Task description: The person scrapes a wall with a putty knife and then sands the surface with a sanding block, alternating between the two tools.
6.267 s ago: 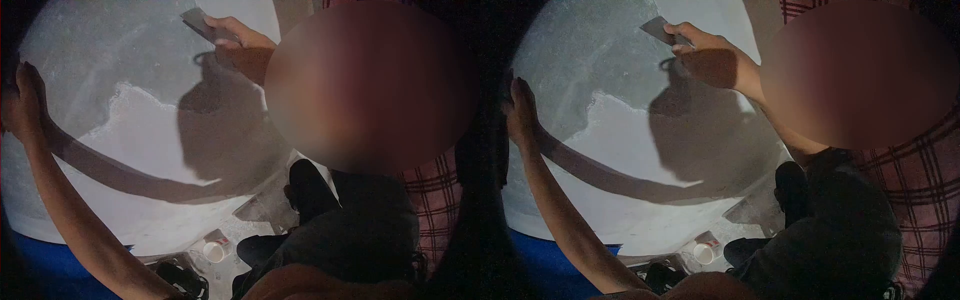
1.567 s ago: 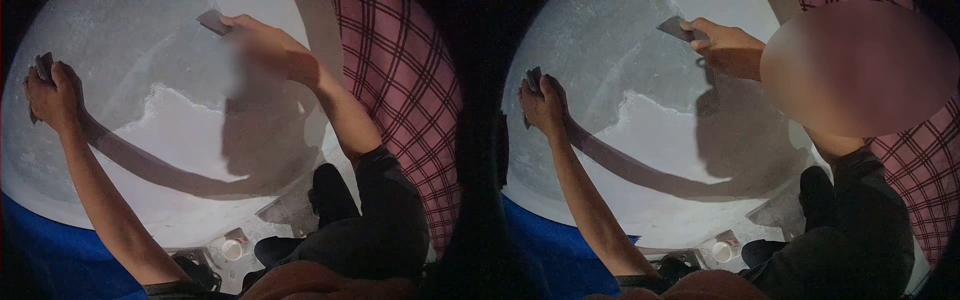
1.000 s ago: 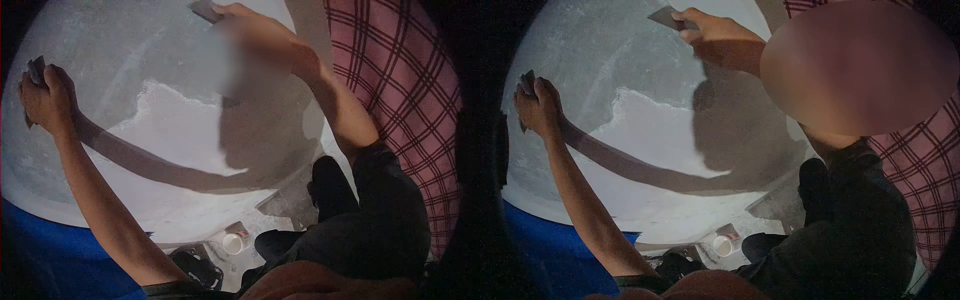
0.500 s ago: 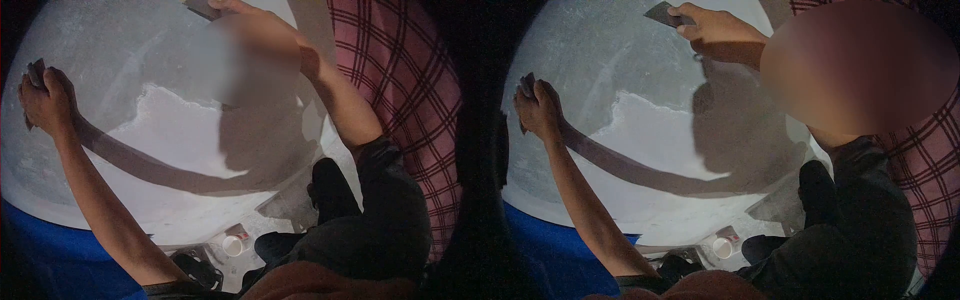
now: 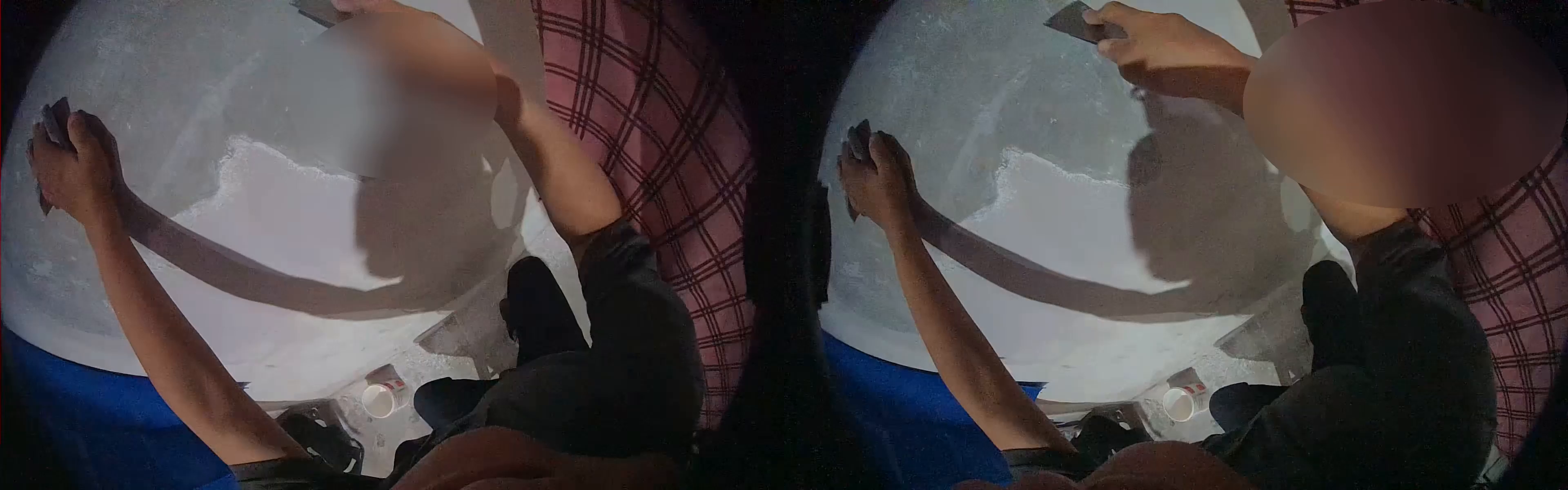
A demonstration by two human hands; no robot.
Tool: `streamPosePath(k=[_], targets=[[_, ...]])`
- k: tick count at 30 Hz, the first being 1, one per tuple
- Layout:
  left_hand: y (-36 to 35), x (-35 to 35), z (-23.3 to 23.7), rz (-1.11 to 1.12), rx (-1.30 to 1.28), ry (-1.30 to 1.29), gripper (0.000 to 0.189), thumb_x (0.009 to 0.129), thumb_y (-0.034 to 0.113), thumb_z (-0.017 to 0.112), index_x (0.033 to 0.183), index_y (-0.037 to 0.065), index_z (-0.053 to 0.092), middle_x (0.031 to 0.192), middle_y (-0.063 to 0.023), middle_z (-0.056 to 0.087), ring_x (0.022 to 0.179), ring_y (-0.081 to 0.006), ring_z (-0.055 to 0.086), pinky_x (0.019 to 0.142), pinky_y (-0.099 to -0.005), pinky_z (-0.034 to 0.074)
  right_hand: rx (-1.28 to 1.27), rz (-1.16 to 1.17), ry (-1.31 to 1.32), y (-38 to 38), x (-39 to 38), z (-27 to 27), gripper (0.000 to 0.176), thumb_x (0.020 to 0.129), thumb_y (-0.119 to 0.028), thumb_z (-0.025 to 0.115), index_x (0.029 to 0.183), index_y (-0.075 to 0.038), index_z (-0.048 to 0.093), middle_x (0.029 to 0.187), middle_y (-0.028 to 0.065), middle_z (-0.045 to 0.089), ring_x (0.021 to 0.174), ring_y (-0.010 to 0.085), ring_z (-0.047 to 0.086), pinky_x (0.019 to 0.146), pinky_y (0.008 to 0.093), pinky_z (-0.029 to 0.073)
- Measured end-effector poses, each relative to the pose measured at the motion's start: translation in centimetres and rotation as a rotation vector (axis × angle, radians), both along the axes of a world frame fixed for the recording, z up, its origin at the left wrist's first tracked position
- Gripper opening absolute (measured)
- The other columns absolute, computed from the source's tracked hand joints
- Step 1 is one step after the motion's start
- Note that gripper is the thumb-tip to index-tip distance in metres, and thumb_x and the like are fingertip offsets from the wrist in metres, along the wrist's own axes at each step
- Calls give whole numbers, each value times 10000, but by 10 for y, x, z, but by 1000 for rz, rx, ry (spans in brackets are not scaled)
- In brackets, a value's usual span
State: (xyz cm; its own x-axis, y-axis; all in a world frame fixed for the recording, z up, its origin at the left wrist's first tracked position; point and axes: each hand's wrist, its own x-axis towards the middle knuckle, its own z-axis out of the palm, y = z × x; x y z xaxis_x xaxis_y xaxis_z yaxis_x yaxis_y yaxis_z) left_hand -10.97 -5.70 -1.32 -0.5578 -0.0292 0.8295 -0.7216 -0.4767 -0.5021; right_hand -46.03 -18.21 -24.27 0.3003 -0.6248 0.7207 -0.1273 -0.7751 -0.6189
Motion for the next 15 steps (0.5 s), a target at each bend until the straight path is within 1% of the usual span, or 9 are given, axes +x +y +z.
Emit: streamPosePath(k=[2,5,7,8,10,11,13,14,15], targets=[[-2,2,-4,-26,-14,10,626,937,475,572,1337,-5,598,1272,-256,625,1217,-444,580,1025,-526,444,42,-3,-21,5,0,-3,483,1064,-318,449,1491,-93,447,993,204,696,844,278,704,813,444,545],[0,7,3,4,-19,-7,618,938,466,569,1343,0,596,1290,-256,618,1238,-439,568,1040,-527,433,23,44,41,-1,4,-6,481,1068,-308,437,1498,-93,438,1017,218,695,854,285,706,830,439,550],[-3,10,5,-4,7,17,622,937,471,570,1346,3,595,1309,-255,611,1266,-437,546,1060,-534,413,-169,-55,-14,-13,8,-3,480,1068,-299,440,1505,-99,428,1044,223,694,857,291,711,837,443,554],[-5,11,3,-6,16,18,622,937,471,570,1346,3,595,1309,-255,611,1266,-437,546,1060,-534,413,-160,-57,-12,-13,7,-8,480,1068,-299,440,1505,-99,428,1044,223,694,857,291,711,837,443,554],[-4,10,-1,-44,-20,-59,639,937,488,567,1357,7,591,1337,-254,600,1294,-435,526,1079,-532,401,-49,-16,-22,-1,7,-7,486,1066,-301,446,1509,-102,420,1100,216,693,884,308,714,861,464,550],[-4,10,-2,-41,-21,-57,639,937,488,567,1357,7,591,1337,-254,600,1294,-435,526,1079,-532,401,-50,-13,-19,0,7,-6,486,1066,-301,446,1509,-102,420,1100,216,693,884,308,714,861,464,550],[-5,7,-3,-68,-27,45,659,941,509,554,1373,12,583,1365,-252,587,1319,-428,510,1093,-529,395,1,-18,120,-1,4,-3,484,1069,-306,438,1508,-103,421,1150,214,686,951,324,707,908,483,536],[-4,8,-1,-69,-34,43,659,941,509,554,1373,12,583,1365,-252,587,1319,-428,510,1093,-529,395,-5,-19,118,-5,6,-5,484,1069,-306,438,1508,-103,421,1150,214,686,951,324,707,908,483,536],[-3,10,1,-31,-31,44,666,940,513,552,1381,14,578,1368,-251,586,1316,-428,515,1090,-528,401,-110,-58,58,-10,10,-9,490,1068,-317,439,1509,-105,422,1160,216,684,978,328,702,926,481,531]])
